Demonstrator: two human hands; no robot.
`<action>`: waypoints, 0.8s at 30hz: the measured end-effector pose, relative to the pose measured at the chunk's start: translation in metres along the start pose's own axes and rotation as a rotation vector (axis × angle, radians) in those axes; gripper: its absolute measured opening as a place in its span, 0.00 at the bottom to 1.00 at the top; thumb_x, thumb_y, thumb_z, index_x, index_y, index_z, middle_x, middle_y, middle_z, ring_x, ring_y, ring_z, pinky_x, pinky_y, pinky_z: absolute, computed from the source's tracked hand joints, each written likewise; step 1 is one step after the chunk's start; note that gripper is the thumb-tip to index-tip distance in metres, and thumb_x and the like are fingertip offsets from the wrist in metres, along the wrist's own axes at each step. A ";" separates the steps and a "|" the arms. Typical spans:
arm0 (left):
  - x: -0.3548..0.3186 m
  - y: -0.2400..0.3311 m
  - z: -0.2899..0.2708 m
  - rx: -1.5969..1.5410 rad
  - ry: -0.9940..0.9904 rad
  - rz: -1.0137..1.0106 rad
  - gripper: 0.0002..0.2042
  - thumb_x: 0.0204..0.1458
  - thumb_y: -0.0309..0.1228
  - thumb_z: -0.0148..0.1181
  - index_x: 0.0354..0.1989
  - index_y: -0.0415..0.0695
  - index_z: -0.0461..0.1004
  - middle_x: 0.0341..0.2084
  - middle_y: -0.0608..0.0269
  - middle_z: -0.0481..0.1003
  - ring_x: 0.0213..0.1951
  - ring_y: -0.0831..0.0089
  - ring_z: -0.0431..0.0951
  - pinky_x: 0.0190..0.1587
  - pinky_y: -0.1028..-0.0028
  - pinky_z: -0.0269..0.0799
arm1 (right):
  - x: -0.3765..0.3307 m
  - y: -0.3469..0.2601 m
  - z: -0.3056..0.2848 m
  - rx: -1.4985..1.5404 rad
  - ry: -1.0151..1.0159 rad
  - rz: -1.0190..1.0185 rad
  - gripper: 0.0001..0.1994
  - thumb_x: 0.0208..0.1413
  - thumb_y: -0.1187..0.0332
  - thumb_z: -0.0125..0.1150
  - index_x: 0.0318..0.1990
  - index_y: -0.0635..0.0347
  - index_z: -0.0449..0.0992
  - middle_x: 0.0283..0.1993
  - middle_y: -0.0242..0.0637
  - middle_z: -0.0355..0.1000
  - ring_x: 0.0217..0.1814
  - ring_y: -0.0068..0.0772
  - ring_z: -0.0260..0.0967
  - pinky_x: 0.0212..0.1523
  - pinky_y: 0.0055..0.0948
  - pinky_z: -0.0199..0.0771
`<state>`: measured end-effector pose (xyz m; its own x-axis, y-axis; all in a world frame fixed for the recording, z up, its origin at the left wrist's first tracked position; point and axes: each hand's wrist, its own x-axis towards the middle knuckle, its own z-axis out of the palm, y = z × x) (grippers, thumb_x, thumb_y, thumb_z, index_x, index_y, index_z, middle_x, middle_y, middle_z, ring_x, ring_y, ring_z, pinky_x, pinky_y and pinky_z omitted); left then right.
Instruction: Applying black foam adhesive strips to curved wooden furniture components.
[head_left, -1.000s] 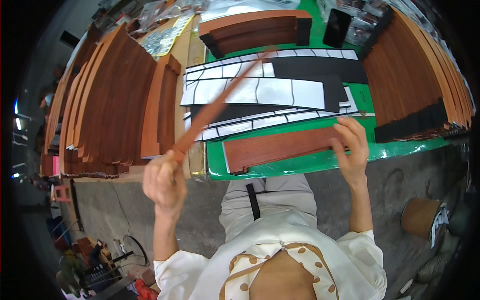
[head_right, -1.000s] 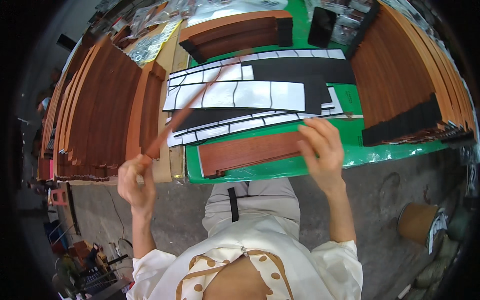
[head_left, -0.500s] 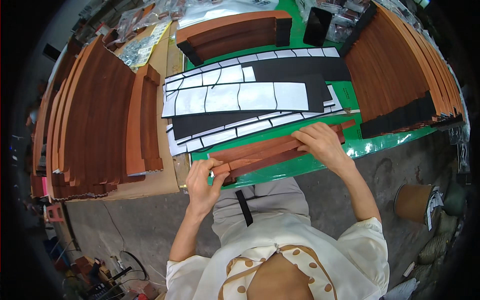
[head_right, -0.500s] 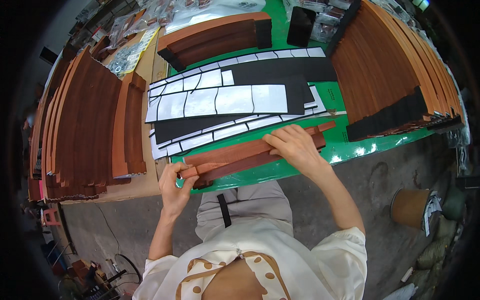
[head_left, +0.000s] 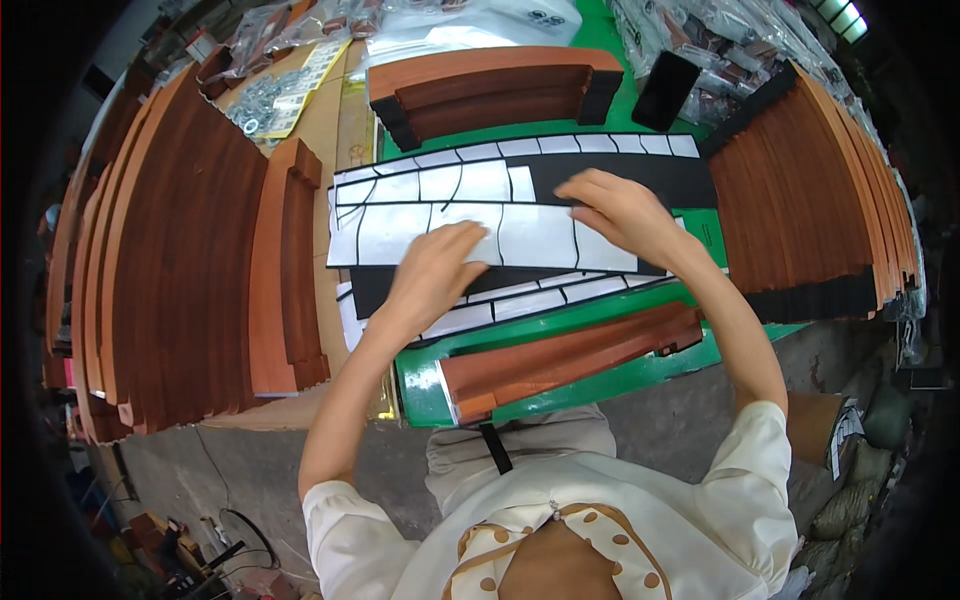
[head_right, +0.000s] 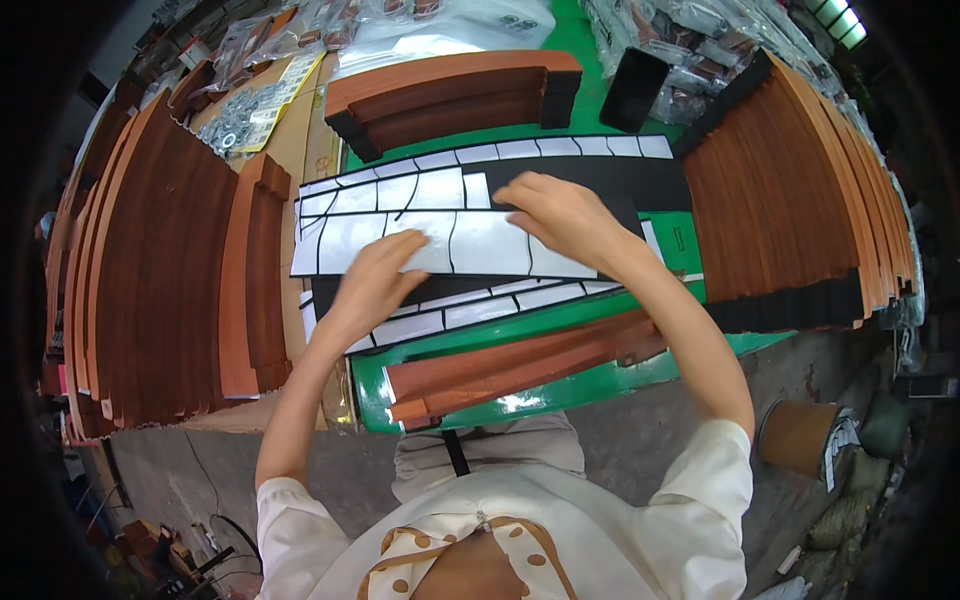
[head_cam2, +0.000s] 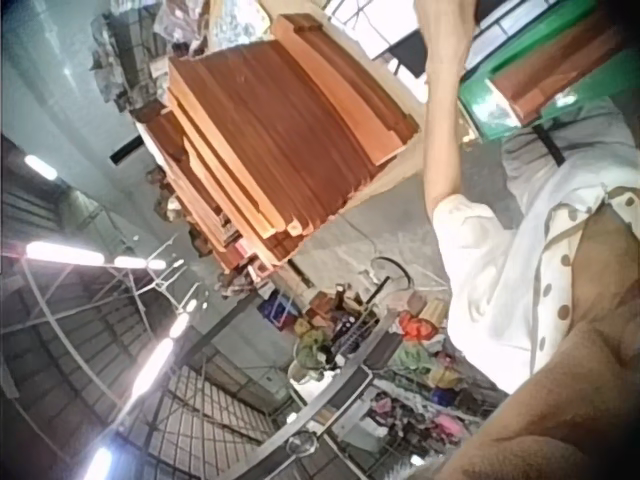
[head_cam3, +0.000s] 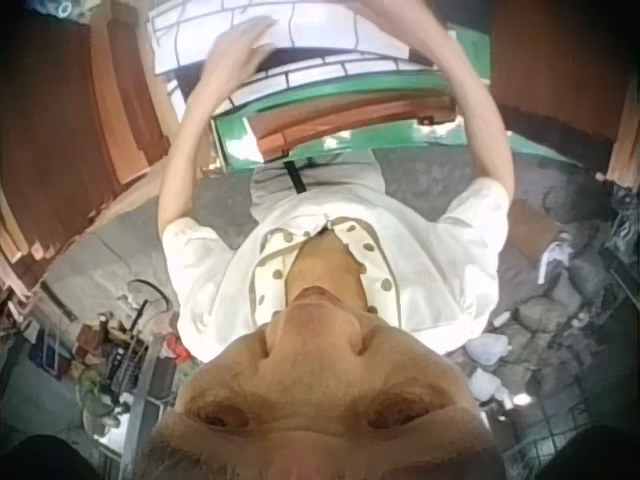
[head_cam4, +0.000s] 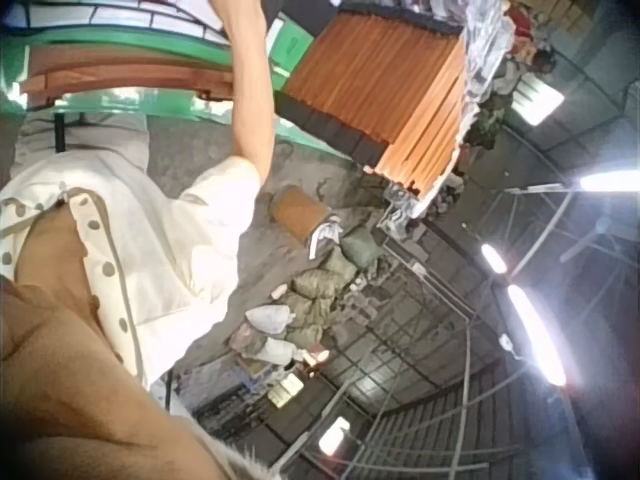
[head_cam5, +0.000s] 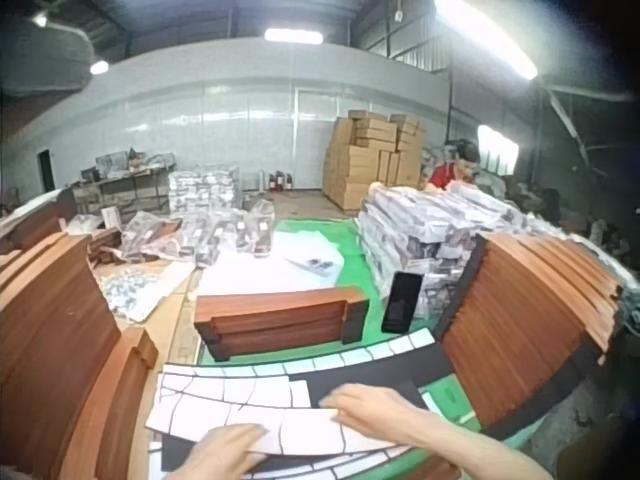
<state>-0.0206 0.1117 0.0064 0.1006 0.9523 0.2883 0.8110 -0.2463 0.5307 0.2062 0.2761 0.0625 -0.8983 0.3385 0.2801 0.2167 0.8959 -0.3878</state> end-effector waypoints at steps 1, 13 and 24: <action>0.017 -0.007 0.015 0.068 -0.056 0.026 0.23 0.48 0.31 0.61 0.53 0.41 0.67 0.51 0.53 0.70 0.54 0.58 0.68 0.55 0.60 0.63 | 0.019 0.015 0.016 -0.064 -0.069 0.062 0.09 0.50 0.72 0.58 0.40 0.60 0.74 0.37 0.40 0.70 0.40 0.46 0.70 0.39 0.39 0.72; 0.066 -0.047 0.078 0.230 -0.110 0.050 0.24 0.45 0.40 0.62 0.50 0.43 0.69 0.52 0.61 0.69 0.53 0.63 0.68 0.50 0.62 0.64 | 0.083 0.107 0.112 -0.608 -0.153 -0.221 0.03 0.42 0.74 0.55 0.26 0.62 0.74 0.28 0.42 0.73 0.36 0.40 0.75 0.32 0.32 0.77; 0.068 -0.044 0.053 -0.422 0.254 -0.263 0.13 0.55 0.32 0.56 0.46 0.40 0.72 0.45 0.57 0.75 0.44 0.68 0.75 0.45 0.72 0.70 | 0.079 0.053 0.057 0.273 0.109 0.438 0.09 0.49 0.72 0.53 0.34 0.68 0.78 0.23 0.47 0.73 0.24 0.39 0.73 0.29 0.32 0.72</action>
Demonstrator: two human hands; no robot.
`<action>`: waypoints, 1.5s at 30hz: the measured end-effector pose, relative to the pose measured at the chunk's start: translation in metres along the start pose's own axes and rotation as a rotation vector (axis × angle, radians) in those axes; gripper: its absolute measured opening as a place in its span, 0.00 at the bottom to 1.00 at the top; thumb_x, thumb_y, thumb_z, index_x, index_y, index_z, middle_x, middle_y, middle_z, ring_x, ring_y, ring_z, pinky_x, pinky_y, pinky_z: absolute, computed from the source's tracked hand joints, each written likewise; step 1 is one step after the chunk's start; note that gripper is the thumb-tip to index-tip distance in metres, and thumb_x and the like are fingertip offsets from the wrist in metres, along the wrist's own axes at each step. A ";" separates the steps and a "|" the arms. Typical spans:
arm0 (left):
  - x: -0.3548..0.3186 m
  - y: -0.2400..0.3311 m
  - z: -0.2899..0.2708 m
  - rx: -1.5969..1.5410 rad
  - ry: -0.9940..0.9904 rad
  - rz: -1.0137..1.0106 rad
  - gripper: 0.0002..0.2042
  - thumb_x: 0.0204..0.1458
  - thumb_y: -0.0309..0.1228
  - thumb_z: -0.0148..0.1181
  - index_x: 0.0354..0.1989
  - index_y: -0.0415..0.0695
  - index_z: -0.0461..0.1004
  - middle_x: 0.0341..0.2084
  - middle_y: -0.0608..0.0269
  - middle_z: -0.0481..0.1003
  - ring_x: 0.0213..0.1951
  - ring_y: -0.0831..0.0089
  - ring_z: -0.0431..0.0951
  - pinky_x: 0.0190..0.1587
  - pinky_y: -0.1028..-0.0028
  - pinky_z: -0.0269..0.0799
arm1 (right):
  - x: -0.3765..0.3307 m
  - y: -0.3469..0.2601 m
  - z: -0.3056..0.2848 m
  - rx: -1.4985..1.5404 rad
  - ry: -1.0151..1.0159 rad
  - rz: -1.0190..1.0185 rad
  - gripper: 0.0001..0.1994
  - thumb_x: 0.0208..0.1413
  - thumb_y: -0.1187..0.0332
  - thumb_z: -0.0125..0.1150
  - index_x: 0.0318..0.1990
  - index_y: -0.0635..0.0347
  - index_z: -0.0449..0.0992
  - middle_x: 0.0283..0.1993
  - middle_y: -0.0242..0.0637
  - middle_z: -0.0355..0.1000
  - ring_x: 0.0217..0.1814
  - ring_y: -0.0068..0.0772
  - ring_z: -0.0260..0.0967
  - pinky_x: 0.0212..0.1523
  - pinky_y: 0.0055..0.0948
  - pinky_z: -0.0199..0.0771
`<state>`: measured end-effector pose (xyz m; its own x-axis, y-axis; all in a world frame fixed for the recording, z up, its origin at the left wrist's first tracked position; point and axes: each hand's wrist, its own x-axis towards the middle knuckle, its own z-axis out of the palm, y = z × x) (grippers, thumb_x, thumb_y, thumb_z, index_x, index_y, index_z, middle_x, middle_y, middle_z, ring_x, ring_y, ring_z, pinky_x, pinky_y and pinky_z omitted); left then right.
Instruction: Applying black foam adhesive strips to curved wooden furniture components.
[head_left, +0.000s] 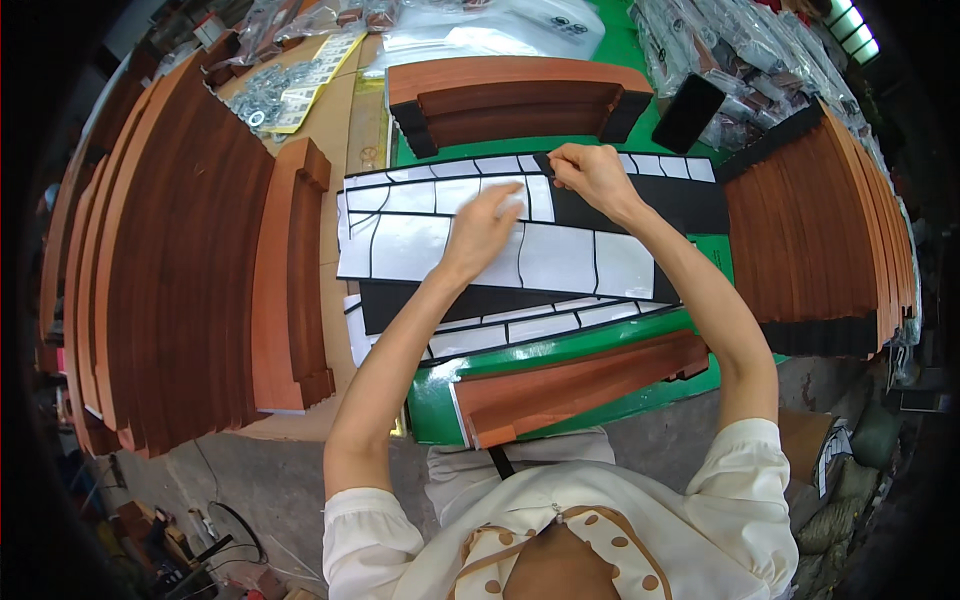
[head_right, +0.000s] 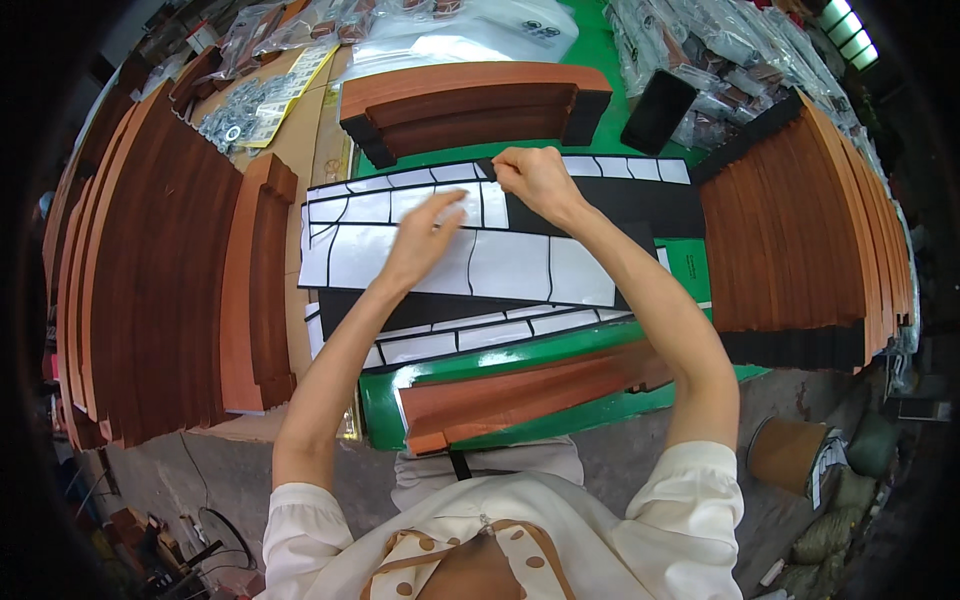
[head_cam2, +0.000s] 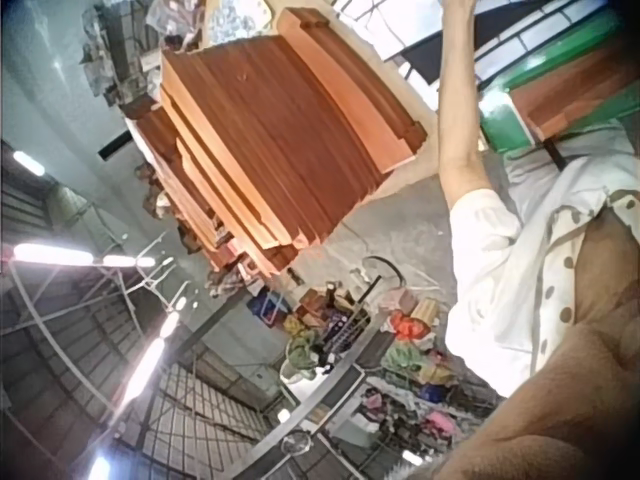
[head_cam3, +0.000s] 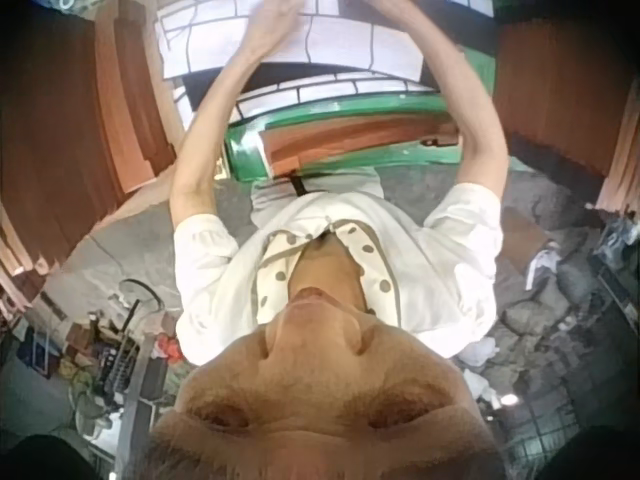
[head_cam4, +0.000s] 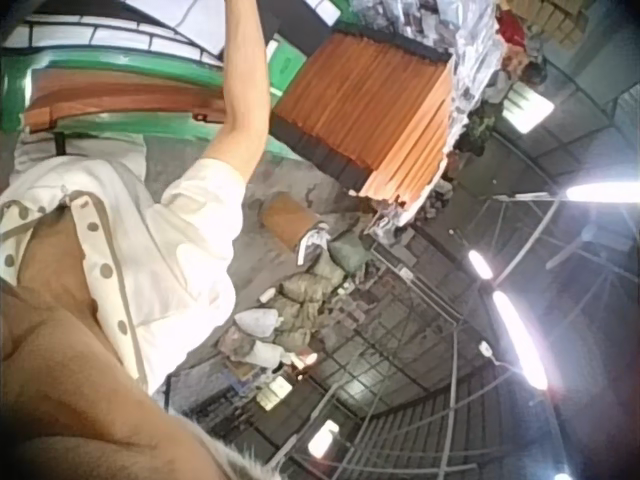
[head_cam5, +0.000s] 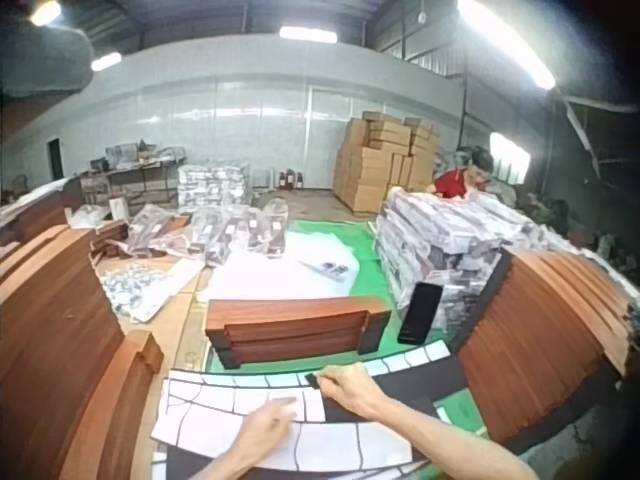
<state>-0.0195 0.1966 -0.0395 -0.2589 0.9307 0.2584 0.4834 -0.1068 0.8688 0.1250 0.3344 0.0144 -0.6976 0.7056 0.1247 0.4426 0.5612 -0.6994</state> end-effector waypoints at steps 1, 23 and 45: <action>-0.002 0.013 -0.011 -0.058 0.079 -0.039 0.12 0.56 0.31 0.55 0.45 0.39 0.73 0.41 0.58 0.76 0.41 0.73 0.75 0.42 0.75 0.71 | -0.013 -0.019 -0.003 0.011 -0.001 -0.085 0.08 0.49 0.73 0.54 0.33 0.67 0.77 0.23 0.46 0.73 0.24 0.39 0.73 0.28 0.32 0.72; -0.204 0.155 -0.083 0.193 0.041 0.270 0.27 0.40 0.34 0.69 0.49 0.35 0.70 0.36 0.55 0.77 0.38 0.66 0.78 0.42 0.72 0.72 | -0.227 -0.150 -0.001 0.225 -0.117 -0.391 0.14 0.44 0.79 0.66 0.41 0.64 0.78 0.37 0.38 0.73 0.31 0.27 0.71 0.29 0.23 0.72; -0.225 0.112 -0.045 -0.054 0.213 -0.045 0.12 0.41 0.24 0.66 0.36 0.40 0.76 0.33 0.62 0.75 0.33 0.69 0.73 0.37 0.71 0.69 | -0.225 -0.145 0.030 -0.054 -0.033 -0.363 0.10 0.40 0.72 0.67 0.34 0.58 0.79 0.35 0.31 0.72 0.35 0.33 0.71 0.31 0.30 0.72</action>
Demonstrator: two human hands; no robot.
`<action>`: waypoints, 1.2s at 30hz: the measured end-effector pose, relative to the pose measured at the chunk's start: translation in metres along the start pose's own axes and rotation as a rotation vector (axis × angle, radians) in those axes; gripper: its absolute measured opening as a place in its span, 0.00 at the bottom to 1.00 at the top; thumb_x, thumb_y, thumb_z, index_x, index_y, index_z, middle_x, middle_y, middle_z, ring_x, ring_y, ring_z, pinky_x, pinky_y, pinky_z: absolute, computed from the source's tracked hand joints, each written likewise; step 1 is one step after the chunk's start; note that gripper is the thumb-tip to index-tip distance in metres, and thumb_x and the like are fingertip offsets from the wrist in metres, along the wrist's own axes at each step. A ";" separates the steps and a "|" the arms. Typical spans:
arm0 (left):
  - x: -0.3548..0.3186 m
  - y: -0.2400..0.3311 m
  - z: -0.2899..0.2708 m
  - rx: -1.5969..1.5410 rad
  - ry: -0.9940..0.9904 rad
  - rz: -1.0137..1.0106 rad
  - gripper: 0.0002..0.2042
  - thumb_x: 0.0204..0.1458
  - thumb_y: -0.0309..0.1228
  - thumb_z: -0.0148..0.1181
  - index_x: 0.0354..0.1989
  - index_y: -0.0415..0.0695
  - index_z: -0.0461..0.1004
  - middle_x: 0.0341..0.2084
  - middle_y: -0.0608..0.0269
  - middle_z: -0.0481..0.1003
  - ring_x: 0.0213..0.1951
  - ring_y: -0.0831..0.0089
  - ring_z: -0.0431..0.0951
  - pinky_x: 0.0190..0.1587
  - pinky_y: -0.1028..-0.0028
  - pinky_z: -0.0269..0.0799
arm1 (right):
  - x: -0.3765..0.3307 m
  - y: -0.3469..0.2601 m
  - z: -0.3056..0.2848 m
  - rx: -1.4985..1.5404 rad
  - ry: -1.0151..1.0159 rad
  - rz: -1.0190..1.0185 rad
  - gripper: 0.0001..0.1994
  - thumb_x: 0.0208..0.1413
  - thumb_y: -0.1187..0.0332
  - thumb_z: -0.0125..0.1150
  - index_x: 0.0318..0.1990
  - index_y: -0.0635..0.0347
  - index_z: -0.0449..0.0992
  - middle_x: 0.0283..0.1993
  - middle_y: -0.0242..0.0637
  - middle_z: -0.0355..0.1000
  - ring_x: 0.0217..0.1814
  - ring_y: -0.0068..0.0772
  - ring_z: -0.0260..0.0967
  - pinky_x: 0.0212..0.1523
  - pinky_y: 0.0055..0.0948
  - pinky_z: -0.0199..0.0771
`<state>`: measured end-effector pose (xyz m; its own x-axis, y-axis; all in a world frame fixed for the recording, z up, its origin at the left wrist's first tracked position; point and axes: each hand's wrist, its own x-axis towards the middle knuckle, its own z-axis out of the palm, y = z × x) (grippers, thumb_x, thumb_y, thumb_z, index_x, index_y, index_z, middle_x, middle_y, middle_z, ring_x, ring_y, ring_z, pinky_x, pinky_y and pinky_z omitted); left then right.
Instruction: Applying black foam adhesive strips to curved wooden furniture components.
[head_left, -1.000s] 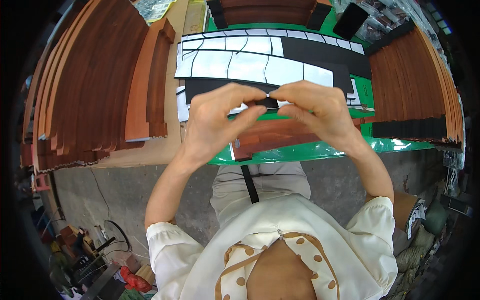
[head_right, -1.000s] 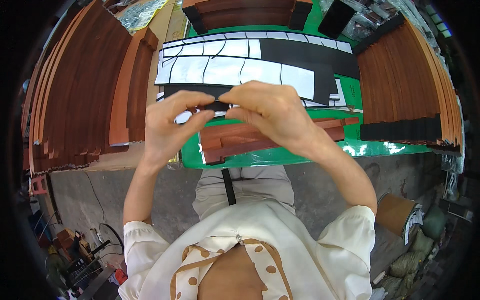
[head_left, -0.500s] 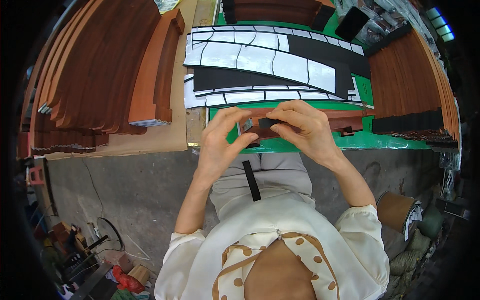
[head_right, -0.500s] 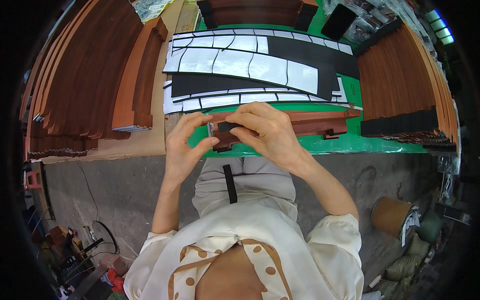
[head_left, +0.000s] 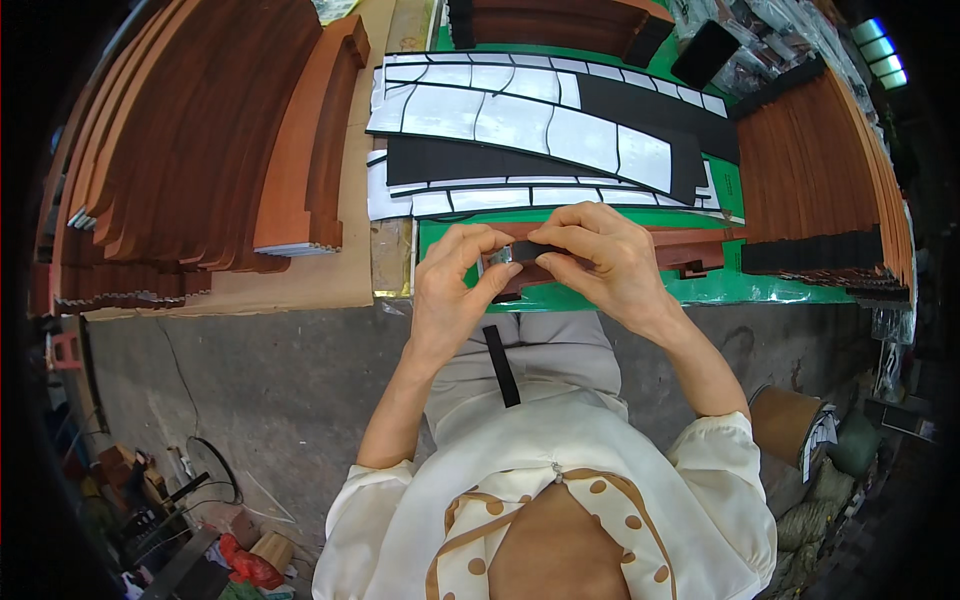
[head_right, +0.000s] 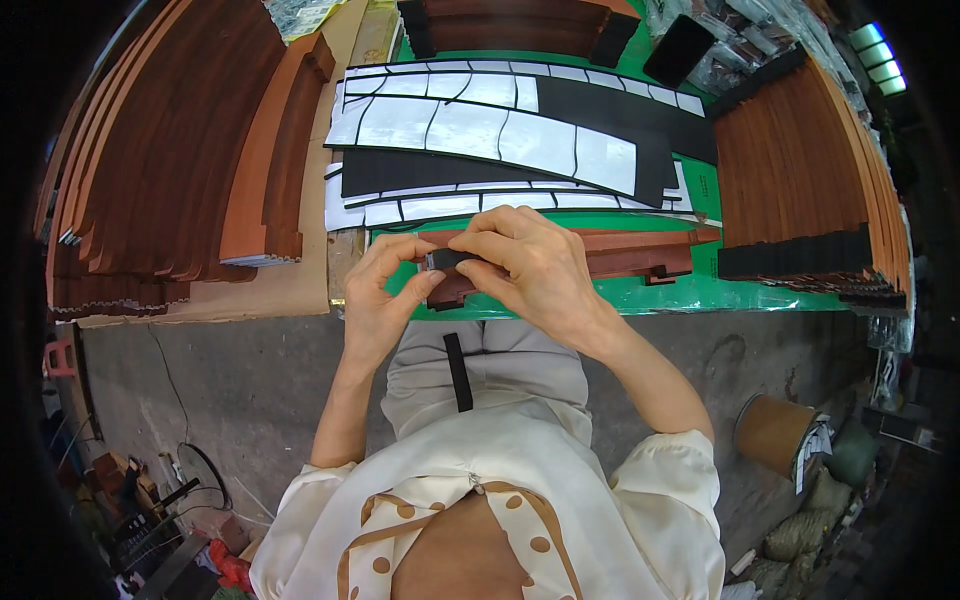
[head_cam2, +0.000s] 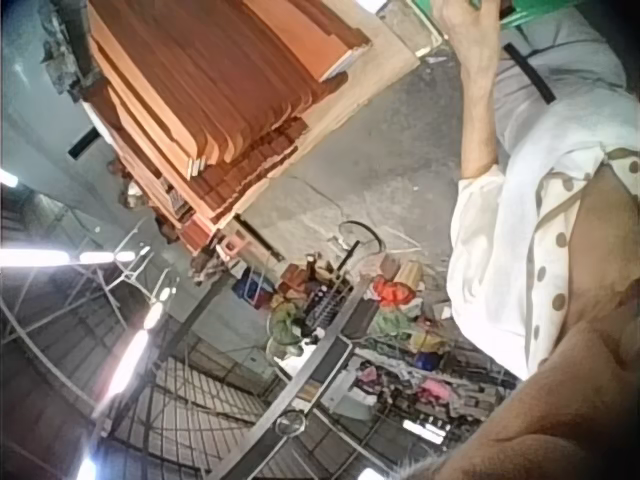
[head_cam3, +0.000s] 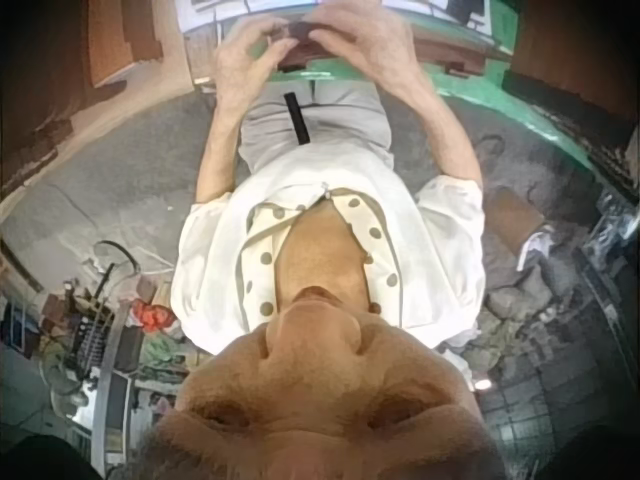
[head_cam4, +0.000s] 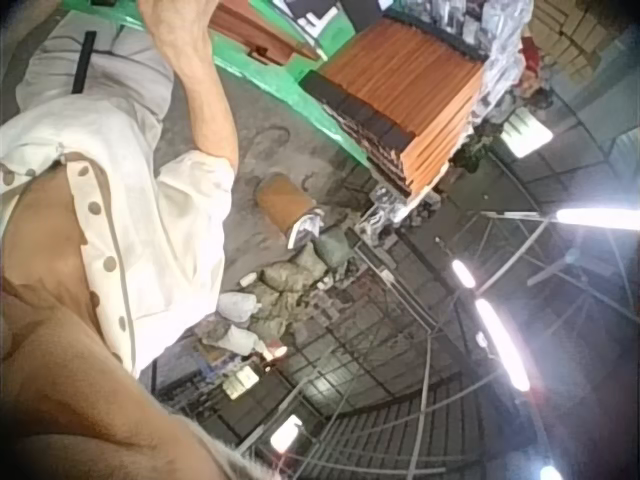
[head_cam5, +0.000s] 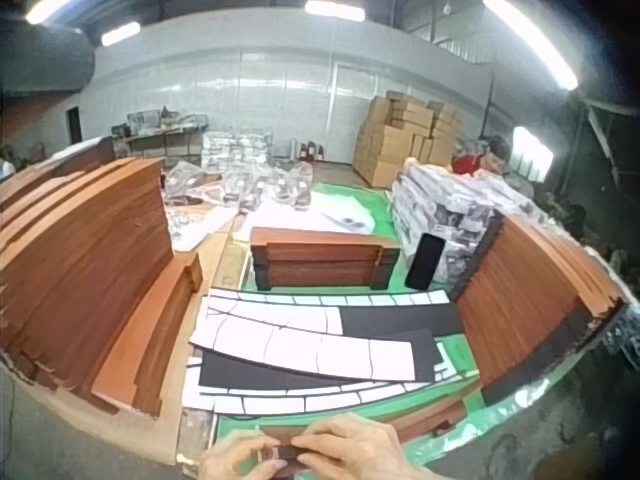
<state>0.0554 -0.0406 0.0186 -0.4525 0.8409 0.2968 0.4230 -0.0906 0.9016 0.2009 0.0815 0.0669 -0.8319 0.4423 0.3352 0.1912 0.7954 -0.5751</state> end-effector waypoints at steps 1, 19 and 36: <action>0.000 -0.001 0.000 0.003 0.004 0.006 0.12 0.41 0.24 0.66 0.36 0.40 0.76 0.33 0.61 0.75 0.33 0.68 0.73 0.37 0.71 0.69 | 0.000 0.000 0.000 -0.012 0.008 -0.013 0.10 0.40 0.72 0.67 0.34 0.58 0.79 0.35 0.31 0.72 0.35 0.32 0.71 0.31 0.29 0.72; 0.001 0.001 0.004 0.220 0.071 0.284 0.15 0.39 0.22 0.66 0.38 0.42 0.77 0.31 0.61 0.74 0.32 0.64 0.73 0.36 0.68 0.66 | -0.004 0.001 0.005 -0.049 0.066 -0.041 0.11 0.40 0.72 0.67 0.35 0.57 0.79 0.36 0.32 0.74 0.36 0.31 0.71 0.32 0.28 0.73; 0.014 0.026 -0.016 0.453 -0.275 0.288 0.13 0.48 0.22 0.59 0.44 0.38 0.72 0.40 0.49 0.72 0.47 0.53 0.71 0.50 0.64 0.65 | -0.022 0.041 -0.038 0.109 0.097 -0.198 0.14 0.48 0.73 0.62 0.45 0.58 0.74 0.46 0.39 0.72 0.45 0.40 0.71 0.44 0.34 0.74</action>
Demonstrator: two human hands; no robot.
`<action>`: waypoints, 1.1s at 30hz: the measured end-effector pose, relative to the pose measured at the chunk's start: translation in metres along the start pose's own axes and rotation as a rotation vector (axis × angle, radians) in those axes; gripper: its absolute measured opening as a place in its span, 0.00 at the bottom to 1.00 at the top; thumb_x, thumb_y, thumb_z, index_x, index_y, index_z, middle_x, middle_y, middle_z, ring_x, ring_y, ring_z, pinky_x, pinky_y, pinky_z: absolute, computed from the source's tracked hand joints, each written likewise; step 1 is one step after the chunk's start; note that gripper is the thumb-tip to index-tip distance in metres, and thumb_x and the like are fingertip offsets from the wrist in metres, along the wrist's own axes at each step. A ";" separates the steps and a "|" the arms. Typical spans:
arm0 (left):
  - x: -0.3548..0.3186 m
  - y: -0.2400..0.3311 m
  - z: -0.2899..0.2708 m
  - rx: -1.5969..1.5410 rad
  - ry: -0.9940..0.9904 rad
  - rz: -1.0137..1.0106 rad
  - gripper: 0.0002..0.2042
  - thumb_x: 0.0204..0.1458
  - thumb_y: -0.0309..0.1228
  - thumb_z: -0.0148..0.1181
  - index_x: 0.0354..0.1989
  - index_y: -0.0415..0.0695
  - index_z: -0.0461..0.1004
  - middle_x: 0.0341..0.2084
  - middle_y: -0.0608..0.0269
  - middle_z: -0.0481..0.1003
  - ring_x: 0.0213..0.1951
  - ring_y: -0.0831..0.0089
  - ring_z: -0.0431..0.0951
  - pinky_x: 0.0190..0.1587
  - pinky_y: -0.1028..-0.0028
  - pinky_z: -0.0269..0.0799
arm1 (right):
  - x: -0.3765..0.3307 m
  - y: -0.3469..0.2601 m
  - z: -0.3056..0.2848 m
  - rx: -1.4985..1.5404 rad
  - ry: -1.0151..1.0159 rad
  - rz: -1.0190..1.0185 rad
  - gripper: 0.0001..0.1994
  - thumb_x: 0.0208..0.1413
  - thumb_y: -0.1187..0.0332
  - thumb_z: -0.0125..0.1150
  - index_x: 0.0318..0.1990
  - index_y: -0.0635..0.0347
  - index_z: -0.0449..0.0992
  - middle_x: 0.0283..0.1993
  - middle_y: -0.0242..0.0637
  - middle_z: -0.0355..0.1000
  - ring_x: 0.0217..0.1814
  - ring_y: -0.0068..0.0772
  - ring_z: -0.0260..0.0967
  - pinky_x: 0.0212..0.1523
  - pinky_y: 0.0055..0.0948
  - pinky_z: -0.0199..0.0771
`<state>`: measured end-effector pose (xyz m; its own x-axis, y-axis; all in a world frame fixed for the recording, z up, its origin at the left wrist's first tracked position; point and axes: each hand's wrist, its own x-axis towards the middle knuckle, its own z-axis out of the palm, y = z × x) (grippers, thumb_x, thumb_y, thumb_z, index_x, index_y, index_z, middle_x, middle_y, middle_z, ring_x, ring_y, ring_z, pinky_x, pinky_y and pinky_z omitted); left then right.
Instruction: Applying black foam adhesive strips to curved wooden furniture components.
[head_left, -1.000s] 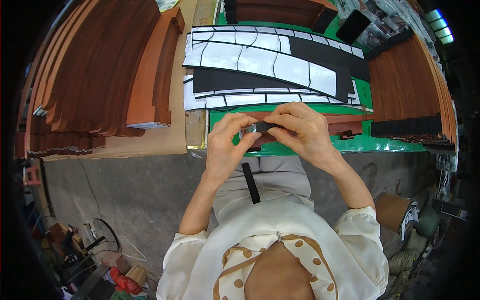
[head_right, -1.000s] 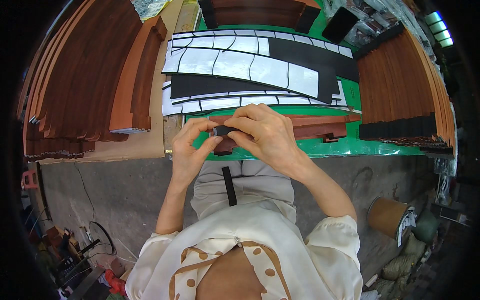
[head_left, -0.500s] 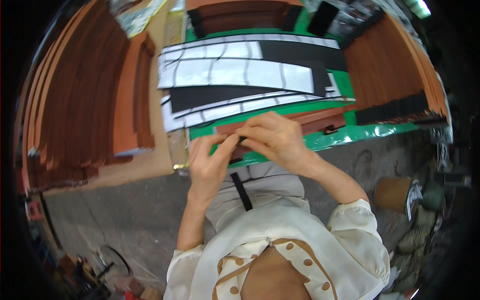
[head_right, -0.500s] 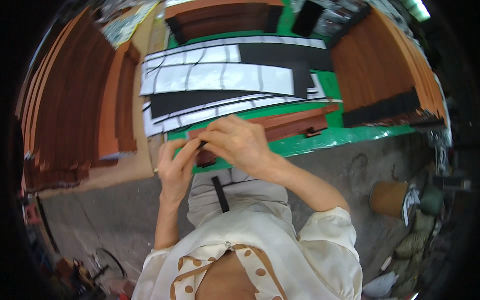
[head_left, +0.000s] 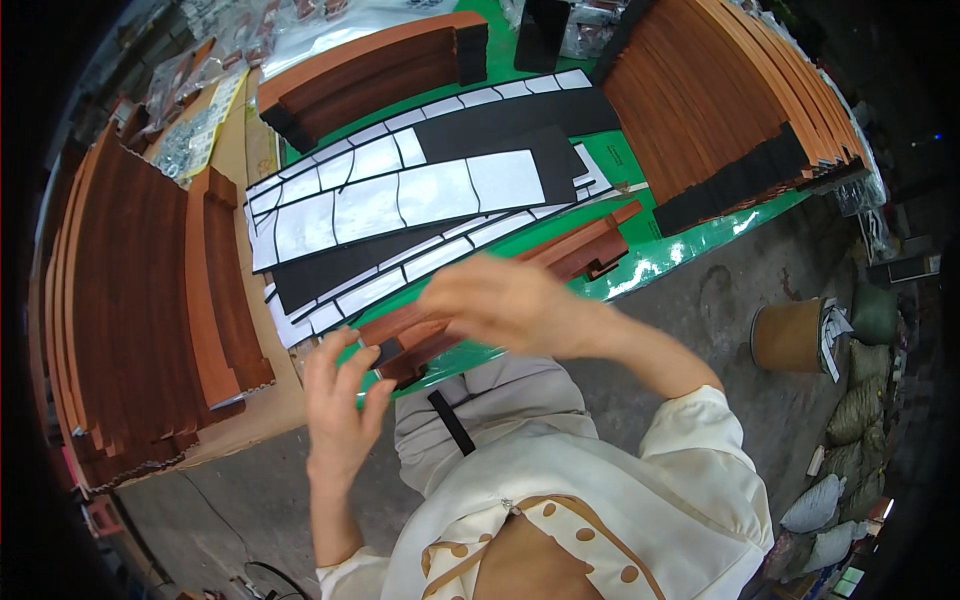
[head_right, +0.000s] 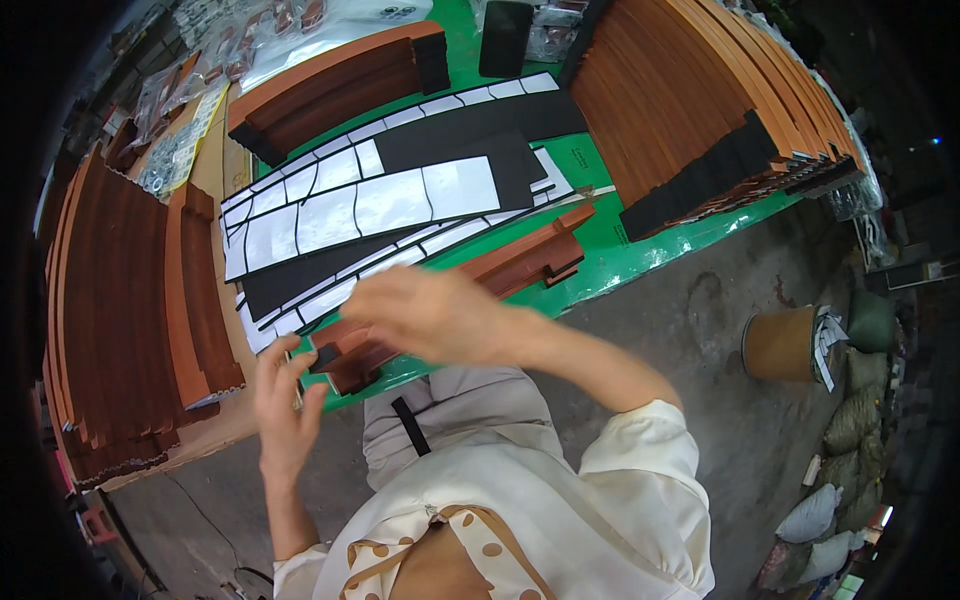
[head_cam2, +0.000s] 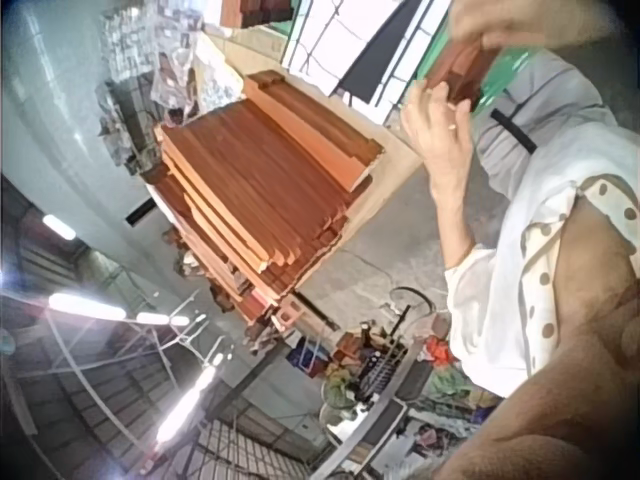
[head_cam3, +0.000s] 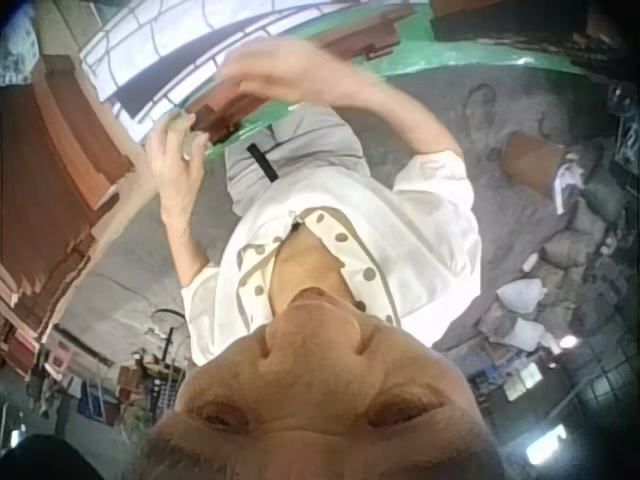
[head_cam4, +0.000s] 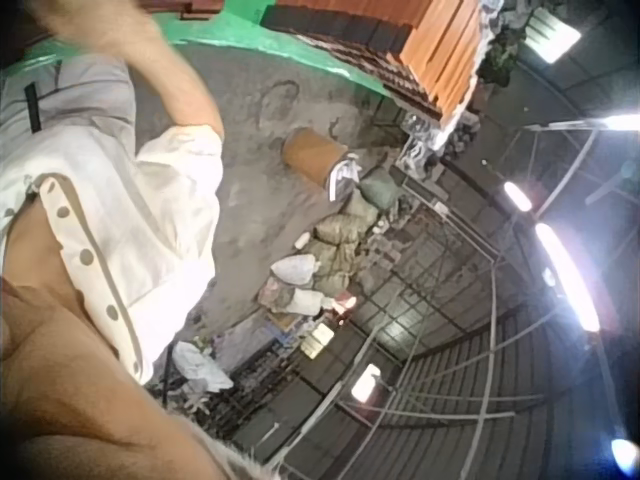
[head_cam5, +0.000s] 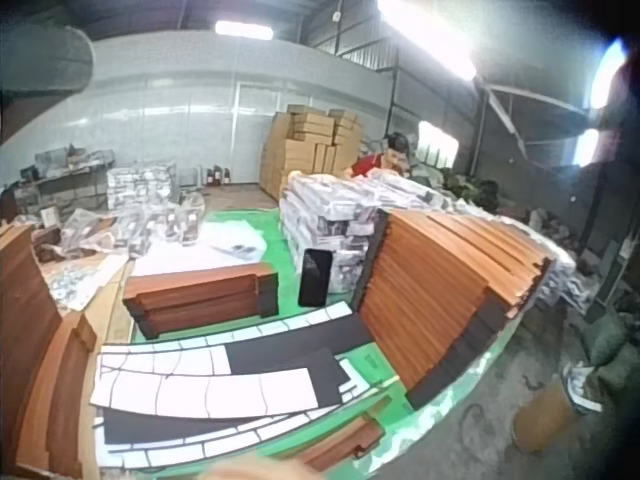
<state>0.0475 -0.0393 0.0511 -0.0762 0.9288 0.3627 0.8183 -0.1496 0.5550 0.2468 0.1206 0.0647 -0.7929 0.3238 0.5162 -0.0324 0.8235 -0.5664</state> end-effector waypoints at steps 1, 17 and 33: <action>0.010 0.000 -0.007 0.004 -0.006 0.004 0.13 0.48 0.22 0.59 0.44 0.38 0.72 0.40 0.49 0.72 0.47 0.53 0.71 0.50 0.64 0.65 | -0.003 0.011 -0.022 -0.008 0.013 0.081 0.16 0.50 0.73 0.61 0.48 0.58 0.73 0.44 0.38 0.73 0.44 0.39 0.71 0.44 0.34 0.74; 0.174 -0.063 0.113 0.271 -0.615 0.344 0.17 0.45 0.28 0.63 0.45 0.45 0.72 0.48 0.58 0.71 0.50 0.61 0.71 0.52 0.63 0.66 | -0.033 0.201 -0.121 0.441 -0.254 1.051 0.23 0.57 0.66 0.54 0.57 0.68 0.62 0.40 0.38 0.73 0.39 0.31 0.73 0.40 0.27 0.75; 0.225 -0.031 0.179 0.254 -0.644 0.538 0.18 0.45 0.26 0.59 0.48 0.44 0.71 0.50 0.57 0.70 0.51 0.58 0.70 0.51 0.63 0.68 | -0.024 0.230 -0.106 -0.284 -0.403 0.441 0.07 0.47 0.75 0.61 0.36 0.62 0.77 0.32 0.40 0.73 0.35 0.42 0.72 0.36 0.34 0.72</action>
<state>0.1068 0.2354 -0.0191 0.6304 0.7762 -0.0084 0.7585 -0.6137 0.2193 0.3232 0.3519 -0.0099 -0.8629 0.5040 -0.0375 0.4649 0.7625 -0.4499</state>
